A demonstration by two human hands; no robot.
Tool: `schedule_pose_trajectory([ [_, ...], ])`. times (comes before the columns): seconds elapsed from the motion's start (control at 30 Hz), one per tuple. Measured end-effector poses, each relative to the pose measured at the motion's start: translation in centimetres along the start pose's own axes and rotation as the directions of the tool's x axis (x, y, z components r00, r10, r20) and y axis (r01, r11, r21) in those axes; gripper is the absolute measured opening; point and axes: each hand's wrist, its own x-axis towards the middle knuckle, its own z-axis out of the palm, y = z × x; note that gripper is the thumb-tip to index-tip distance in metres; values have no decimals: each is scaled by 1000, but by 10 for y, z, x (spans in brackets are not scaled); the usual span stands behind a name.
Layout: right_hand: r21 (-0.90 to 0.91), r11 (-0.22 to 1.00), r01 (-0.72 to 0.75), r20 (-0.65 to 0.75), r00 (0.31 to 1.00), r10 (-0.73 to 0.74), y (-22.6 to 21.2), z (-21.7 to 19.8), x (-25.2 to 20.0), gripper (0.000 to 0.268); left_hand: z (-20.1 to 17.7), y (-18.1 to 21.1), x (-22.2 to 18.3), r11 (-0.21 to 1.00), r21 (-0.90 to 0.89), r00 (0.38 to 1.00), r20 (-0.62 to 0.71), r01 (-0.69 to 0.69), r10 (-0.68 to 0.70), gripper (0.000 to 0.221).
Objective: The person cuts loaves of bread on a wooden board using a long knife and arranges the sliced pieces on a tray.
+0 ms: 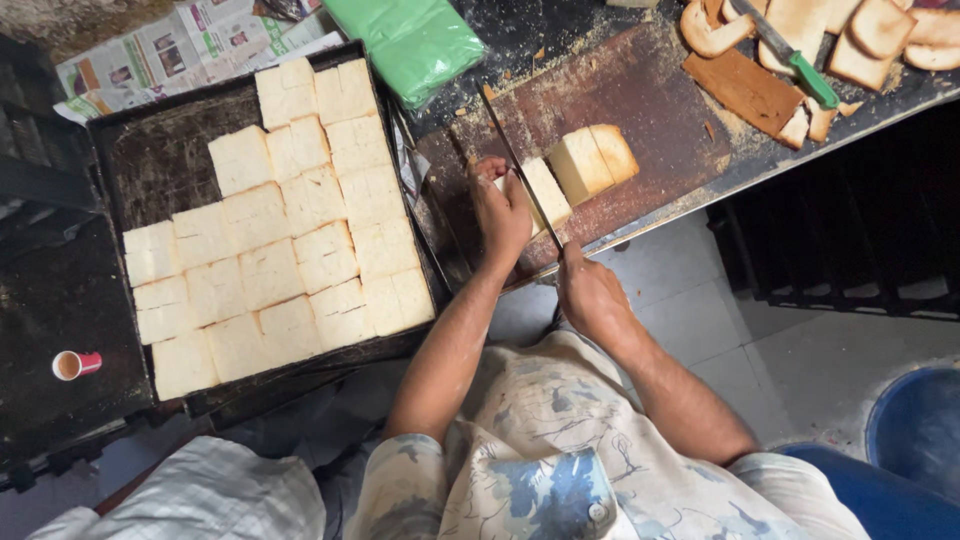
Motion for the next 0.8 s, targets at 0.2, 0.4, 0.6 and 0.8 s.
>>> schedule_pose_trajectory([
  [0.2, -37, 983, -180, 151, 971, 184, -13, -24, -43, 28, 0, 1, 1, 1000, 0, 999, 24, 28, -28, 20],
  [0.4, 117, 990, -77, 144, 988, 60, -13, -7, 7, 19, 0, 4, -4, 999, 30, 996, 84, -12, 9, 19],
  [0.6, -33, 998, -45, -32, 999, 44, 18, 45, 51, 20, -24, 31, 27, 883, 389, 922, 371, -264, 112, 47],
  [0.8, -55, 998, -36, 37, 999, 38, 22, 32, 9, 17, -11, 48, 59, 704, 470, 638, 769, -532, -32, 67],
])
